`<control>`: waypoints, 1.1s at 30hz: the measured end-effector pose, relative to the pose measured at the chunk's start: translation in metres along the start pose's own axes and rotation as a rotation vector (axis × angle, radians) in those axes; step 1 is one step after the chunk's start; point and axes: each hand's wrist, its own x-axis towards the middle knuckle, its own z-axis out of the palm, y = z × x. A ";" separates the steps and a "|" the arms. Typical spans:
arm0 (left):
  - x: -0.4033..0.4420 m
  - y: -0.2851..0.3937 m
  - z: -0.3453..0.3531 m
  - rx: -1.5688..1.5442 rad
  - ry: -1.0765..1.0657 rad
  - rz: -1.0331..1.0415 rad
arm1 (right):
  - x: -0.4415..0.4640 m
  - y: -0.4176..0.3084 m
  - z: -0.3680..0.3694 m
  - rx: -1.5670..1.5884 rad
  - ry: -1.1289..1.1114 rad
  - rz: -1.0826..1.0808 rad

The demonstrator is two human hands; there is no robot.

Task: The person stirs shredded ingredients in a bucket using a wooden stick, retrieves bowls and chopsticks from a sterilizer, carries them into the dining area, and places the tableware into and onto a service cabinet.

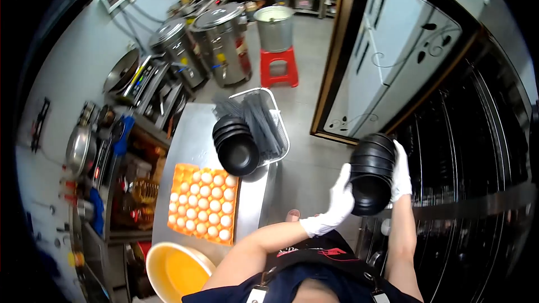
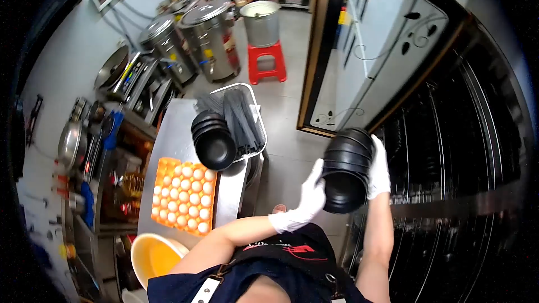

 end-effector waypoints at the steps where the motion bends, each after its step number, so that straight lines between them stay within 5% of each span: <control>1: 0.002 -0.002 -0.014 0.032 0.081 0.069 | 0.006 0.005 0.023 -0.008 -0.042 0.004; 8: 0.005 0.032 -0.089 0.354 0.493 0.086 | 0.077 0.074 0.112 -0.121 -0.451 0.096; 10: 0.012 0.026 -0.103 0.408 0.578 0.165 | 0.098 0.086 0.138 0.007 -0.614 0.306; 16: 0.054 0.010 -0.142 0.433 0.708 0.280 | 0.147 0.120 0.196 0.045 -0.679 0.496; 33: 0.131 -0.025 -0.173 0.603 0.824 0.293 | 0.263 0.179 0.266 -0.114 -0.722 0.469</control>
